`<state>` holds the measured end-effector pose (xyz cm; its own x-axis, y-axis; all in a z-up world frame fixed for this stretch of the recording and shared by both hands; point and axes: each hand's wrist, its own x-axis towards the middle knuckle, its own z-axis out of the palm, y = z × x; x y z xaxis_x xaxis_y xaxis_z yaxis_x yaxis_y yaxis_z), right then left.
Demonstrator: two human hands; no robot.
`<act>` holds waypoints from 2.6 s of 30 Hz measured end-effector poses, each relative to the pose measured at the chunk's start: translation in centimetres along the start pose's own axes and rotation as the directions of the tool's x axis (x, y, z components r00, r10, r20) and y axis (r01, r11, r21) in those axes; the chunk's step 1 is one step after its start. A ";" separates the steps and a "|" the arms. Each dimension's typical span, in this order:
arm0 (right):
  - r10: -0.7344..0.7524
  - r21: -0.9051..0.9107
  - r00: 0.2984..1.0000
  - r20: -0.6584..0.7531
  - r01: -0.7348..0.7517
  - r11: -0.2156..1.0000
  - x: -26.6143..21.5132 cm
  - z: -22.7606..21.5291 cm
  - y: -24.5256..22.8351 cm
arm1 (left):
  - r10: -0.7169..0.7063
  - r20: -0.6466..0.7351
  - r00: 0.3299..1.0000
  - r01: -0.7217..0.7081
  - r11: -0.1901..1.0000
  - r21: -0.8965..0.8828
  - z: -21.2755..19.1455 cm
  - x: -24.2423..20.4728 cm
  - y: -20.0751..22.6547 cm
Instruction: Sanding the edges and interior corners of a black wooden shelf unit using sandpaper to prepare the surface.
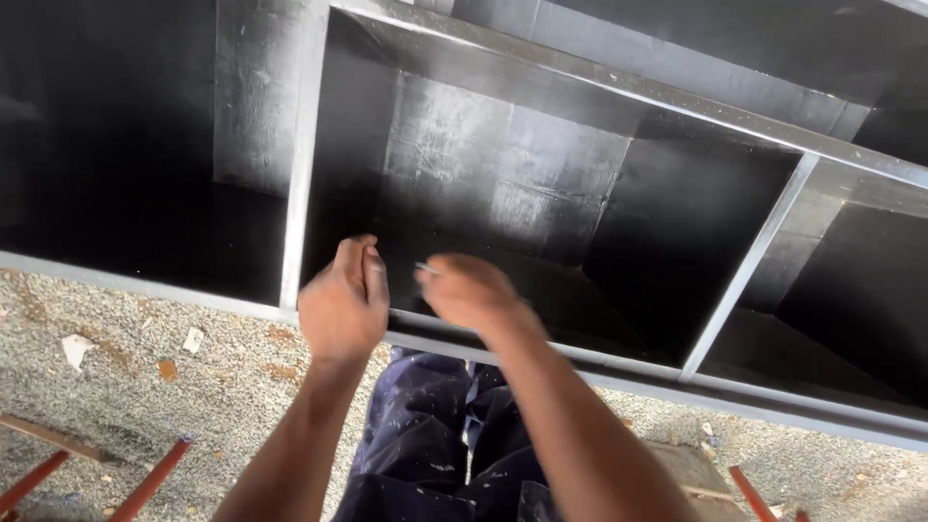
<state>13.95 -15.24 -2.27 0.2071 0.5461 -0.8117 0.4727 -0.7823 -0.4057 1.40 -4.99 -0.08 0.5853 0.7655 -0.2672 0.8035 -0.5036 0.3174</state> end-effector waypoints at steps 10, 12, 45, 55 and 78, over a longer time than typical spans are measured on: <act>0.428 0.000 0.865 0.261 -0.444 0.896 -4.9 -2.1 12.2 | -0.369 0.499 0.784 0.173 0.902 0.395 -2.1 2.6 3.4; 0.231 -0.002 0.958 0.170 -0.234 0.972 -3.0 0.6 8.4 | -0.337 0.436 0.835 0.223 0.930 0.291 -1.9 2.3 3.5; -0.031 0.083 0.997 0.071 0.025 0.996 0.3 2.9 -0.1 | -0.267 0.335 0.903 0.260 0.963 0.067 -2.5 1.5 2.8; 0.449 0.149 0.892 0.057 -0.452 0.879 -12.3 -2.7 14.1 | 0.458 0.154 0.875 -0.474 0.877 0.085 -0.5 -4.1 4.9; -0.173 0.033 0.984 -0.044 0.174 0.984 -5.9 0.1 -1.4 | 0.040 -0.088 0.995 -0.063 0.956 -0.286 -1.6 -0.4 1.9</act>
<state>11.94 -17.36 3.03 0.1599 0.6858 -0.7100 0.4728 -0.6846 -0.5548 2.51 -5.64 2.07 0.6050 0.7771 -0.1733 0.7001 -0.4155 0.5807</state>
